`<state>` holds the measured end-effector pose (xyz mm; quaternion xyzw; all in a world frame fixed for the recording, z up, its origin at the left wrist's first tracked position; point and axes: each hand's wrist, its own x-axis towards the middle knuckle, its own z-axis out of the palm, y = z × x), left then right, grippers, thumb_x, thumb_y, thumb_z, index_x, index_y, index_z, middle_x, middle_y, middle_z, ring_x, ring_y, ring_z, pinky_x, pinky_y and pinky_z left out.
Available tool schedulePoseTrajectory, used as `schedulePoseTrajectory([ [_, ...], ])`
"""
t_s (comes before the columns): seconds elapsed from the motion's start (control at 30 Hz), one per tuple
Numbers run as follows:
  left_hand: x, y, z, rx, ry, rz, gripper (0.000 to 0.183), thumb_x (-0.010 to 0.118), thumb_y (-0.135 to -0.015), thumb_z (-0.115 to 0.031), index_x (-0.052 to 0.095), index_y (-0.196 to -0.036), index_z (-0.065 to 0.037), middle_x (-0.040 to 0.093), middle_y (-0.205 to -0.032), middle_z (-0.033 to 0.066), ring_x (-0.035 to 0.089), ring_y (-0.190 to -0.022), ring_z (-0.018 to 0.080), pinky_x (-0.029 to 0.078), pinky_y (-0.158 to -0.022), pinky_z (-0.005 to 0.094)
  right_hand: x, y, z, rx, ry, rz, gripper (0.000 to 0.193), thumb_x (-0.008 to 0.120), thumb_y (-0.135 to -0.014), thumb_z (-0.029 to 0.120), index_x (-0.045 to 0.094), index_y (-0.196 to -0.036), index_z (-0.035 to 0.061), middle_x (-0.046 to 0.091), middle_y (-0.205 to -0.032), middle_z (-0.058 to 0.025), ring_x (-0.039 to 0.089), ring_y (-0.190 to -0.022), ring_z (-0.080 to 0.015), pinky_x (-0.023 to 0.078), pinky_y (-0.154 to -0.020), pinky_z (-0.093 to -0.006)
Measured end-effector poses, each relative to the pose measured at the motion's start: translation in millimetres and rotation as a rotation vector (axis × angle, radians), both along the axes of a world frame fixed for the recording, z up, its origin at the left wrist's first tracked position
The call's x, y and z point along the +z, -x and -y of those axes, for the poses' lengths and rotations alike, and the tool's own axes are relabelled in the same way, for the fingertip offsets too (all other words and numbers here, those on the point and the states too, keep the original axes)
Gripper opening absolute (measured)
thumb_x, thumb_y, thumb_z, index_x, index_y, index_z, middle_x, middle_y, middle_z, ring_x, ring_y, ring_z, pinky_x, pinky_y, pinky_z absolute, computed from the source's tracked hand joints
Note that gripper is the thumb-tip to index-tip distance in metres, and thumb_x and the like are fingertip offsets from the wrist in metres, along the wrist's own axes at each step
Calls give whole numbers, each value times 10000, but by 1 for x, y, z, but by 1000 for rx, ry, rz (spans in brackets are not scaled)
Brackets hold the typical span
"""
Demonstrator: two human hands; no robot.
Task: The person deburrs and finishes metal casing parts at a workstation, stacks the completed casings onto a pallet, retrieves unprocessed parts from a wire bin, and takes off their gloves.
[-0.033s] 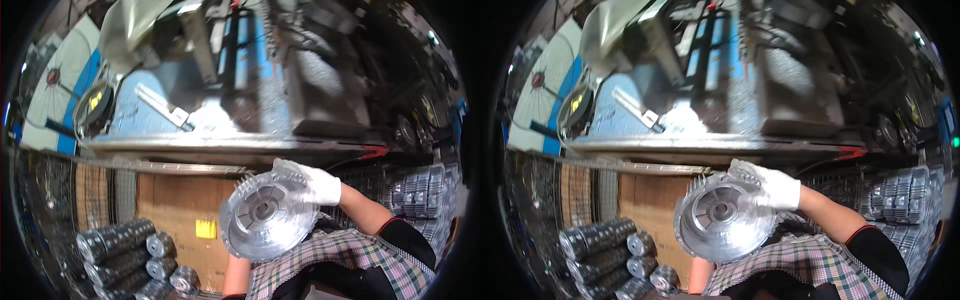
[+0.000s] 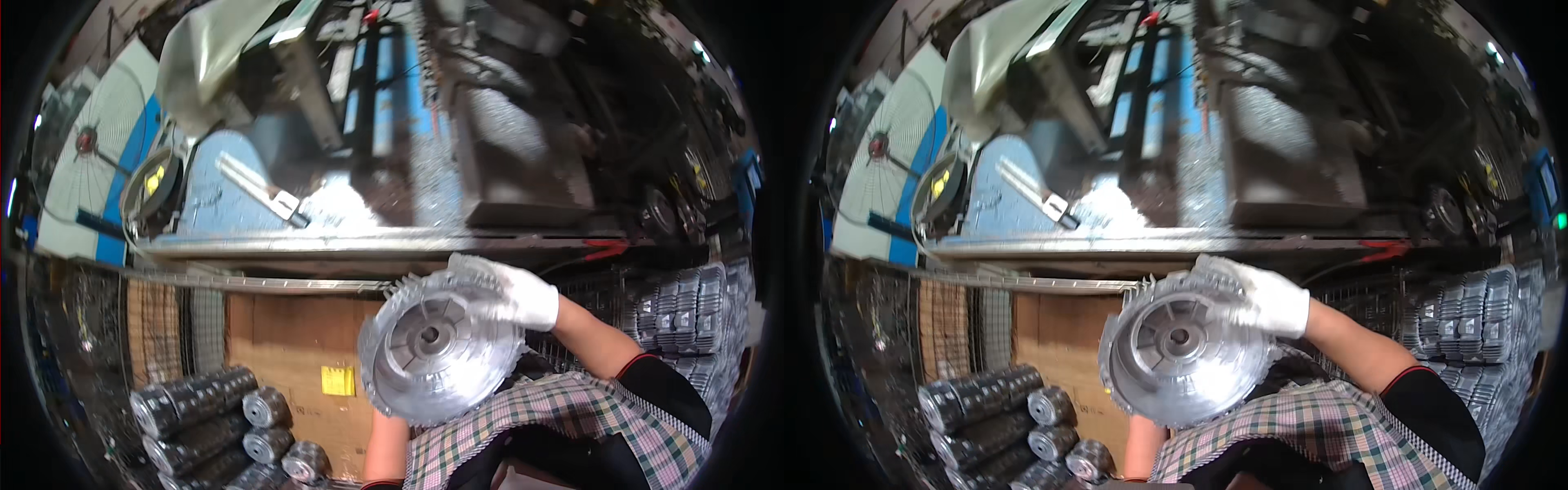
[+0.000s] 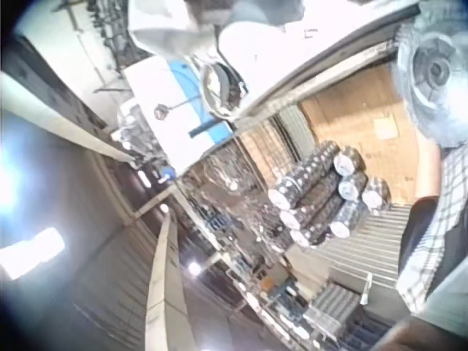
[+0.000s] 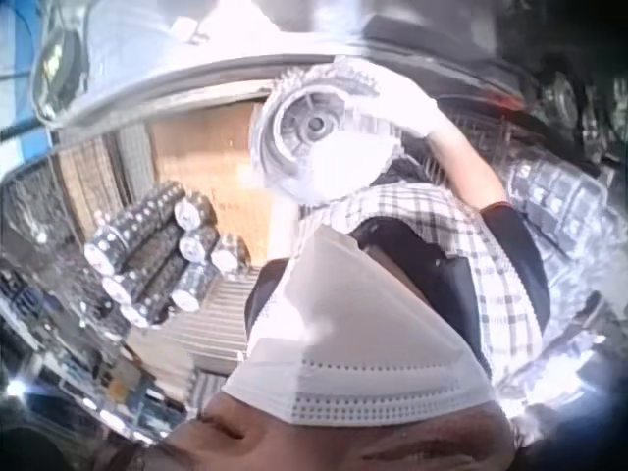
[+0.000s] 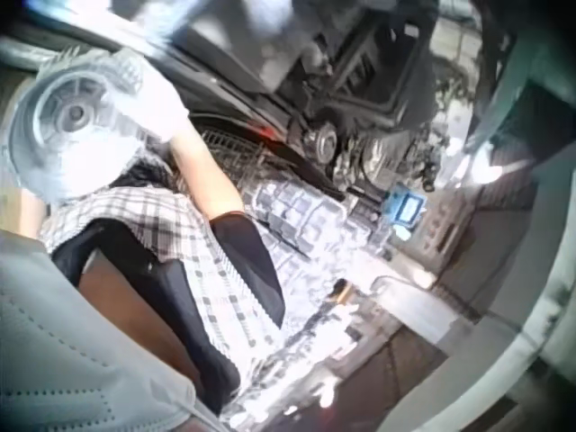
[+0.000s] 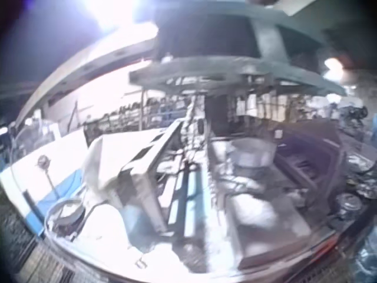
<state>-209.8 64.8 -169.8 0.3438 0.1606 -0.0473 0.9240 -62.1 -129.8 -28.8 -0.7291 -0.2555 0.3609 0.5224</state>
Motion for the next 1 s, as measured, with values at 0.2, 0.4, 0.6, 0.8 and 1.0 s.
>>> schedulePoseTrajectory([
  [0.2,85,-117,37,278,-597,96,364,452,-1017,-241,489,-1275,12,584,-1209,106,571,-1065,189,466,-945,328,22,-74,85,-358,-386,-68,533,697,-871,235,511,-1279,-54,603,-1231,-119,587,-1085,-191,502,-901,-322],
  [0.4,164,-146,106,420,-1775,531,512,733,-798,-400,600,-1208,-123,574,-1217,182,523,-1126,405,395,-982,477,9,-145,124,-333,44,544,355,678,-863,209,637,-1095,-56,678,-1036,-148,648,-908,-178,512,-806,-305],
  [0.6,170,-183,127,-61,-2296,626,426,772,-675,-412,669,-1045,-230,672,-991,45,592,-1073,285,391,-970,551,-6,-149,101,-695,-431,-37,396,670,-891,261,622,-1136,-46,680,-1033,-151,627,-972,-183,482,-870,-325],
  [0.8,170,-200,110,-100,-2244,665,379,771,-599,-443,689,-835,-159,686,-777,67,651,-882,257,408,-954,497,5,-180,136,-638,-79,372,516,600,-920,403,573,-1220,-16,641,-1154,-173,602,-1053,-298,457,-926,-347],
  [1.0,190,-208,87,-228,-2200,745,268,791,-625,-199,697,-871,-149,702,-887,53,627,-1023,273,415,-970,490,67,-245,133,-743,355,1106,561,648,-856,440,549,-1245,48,591,-1177,-186,566,-1100,-338,469,-916,-471],
])
